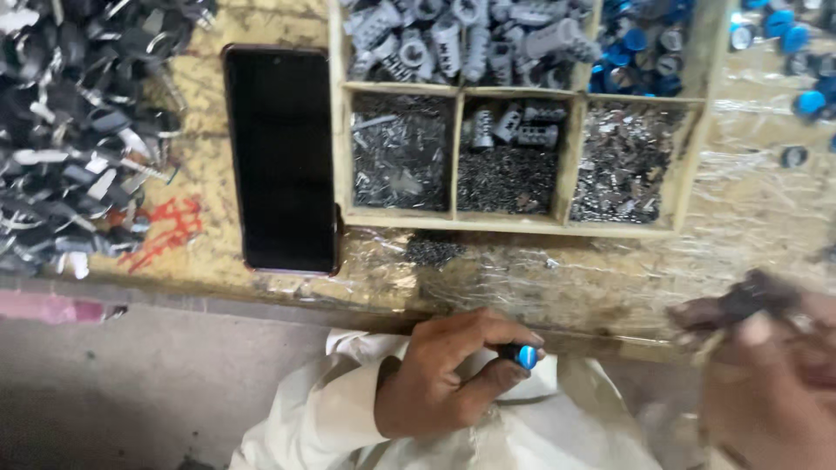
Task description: The person assembles key fobs by inserting small metal pins into a cylindrical housing and then attaching a blue plastic cap. The person repeats this process for multiple units, placing the finished key fobs on the table.
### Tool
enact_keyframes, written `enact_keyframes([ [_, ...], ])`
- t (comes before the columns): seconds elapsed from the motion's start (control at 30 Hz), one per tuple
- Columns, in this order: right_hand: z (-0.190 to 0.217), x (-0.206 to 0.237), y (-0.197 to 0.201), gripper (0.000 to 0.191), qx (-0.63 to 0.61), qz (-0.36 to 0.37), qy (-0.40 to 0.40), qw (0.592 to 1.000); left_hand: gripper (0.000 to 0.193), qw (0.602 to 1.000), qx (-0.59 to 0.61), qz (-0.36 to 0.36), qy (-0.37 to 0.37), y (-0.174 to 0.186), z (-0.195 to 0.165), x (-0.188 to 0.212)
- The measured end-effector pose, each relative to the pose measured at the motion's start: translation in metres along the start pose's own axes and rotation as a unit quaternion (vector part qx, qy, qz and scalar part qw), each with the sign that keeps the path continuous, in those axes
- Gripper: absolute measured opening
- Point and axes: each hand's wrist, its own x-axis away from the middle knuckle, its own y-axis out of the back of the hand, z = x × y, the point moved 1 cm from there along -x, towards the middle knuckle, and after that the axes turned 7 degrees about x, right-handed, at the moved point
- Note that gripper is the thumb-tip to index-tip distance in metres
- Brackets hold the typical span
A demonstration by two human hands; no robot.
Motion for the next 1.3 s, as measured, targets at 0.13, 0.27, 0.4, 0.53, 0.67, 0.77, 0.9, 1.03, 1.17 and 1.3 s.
enact_keyframes([
  [0.13, -0.02, 0.045, -0.038, 0.025, -0.175, 0.015, 0.01, 0.984, 0.022, 0.998, -0.023, -0.022, -0.054, 0.001, 0.002, -0.002],
  [0.27, -0.034, 0.063, -0.069, 0.025, -0.096, 0.014, 0.114, 0.989, 0.025, 0.994, -0.059, -0.018, -0.086, 0.005, 0.006, 0.0],
  [0.4, -0.035, 0.056, -0.081, 0.031, 0.134, 0.019, 0.301, 0.944, 0.037, 0.991, -0.075, -0.058, -0.096, 0.003, 0.012, 0.006],
  [0.53, -0.057, 0.036, -0.043, 0.059, -0.142, 0.314, -0.113, 0.932, 0.043, 0.979, -0.142, -0.054, -0.134, -0.001, 0.011, 0.011],
  [0.67, -0.085, 0.05, -0.019, 0.065, -0.205, 0.331, -0.223, 0.894, 0.042, 0.969, -0.193, -0.058, -0.146, 0.0, 0.007, 0.009],
  [0.77, -0.097, 0.076, -0.04, 0.052, -0.102, 0.193, -0.093, 0.971, 0.043, 0.957, -0.228, -0.039, -0.176, 0.003, 0.003, 0.005],
  [0.9, -0.084, 0.088, -0.066, 0.053, 0.122, 0.037, 0.371, 0.92, 0.056, 0.96, -0.196, 0.046, -0.194, 0.01, 0.002, 0.005],
  [1.03, -0.069, 0.069, -0.068, 0.057, -0.043, 0.115, 0.196, 0.973, 0.054, 0.956, -0.213, 0.046, -0.197, 0.014, 0.004, 0.008],
  [1.17, -0.061, 0.068, -0.087, 0.057, -0.124, 0.088, 0.161, 0.975, 0.047, 0.964, -0.167, 0.027, -0.204, 0.006, 0.008, 0.008],
  [1.3, -0.005, 0.04, -0.097, 0.043, -0.045, 0.189, 0.264, 0.945, 0.038, 0.998, -0.018, -0.042, -0.041, -0.005, 0.012, 0.011],
])
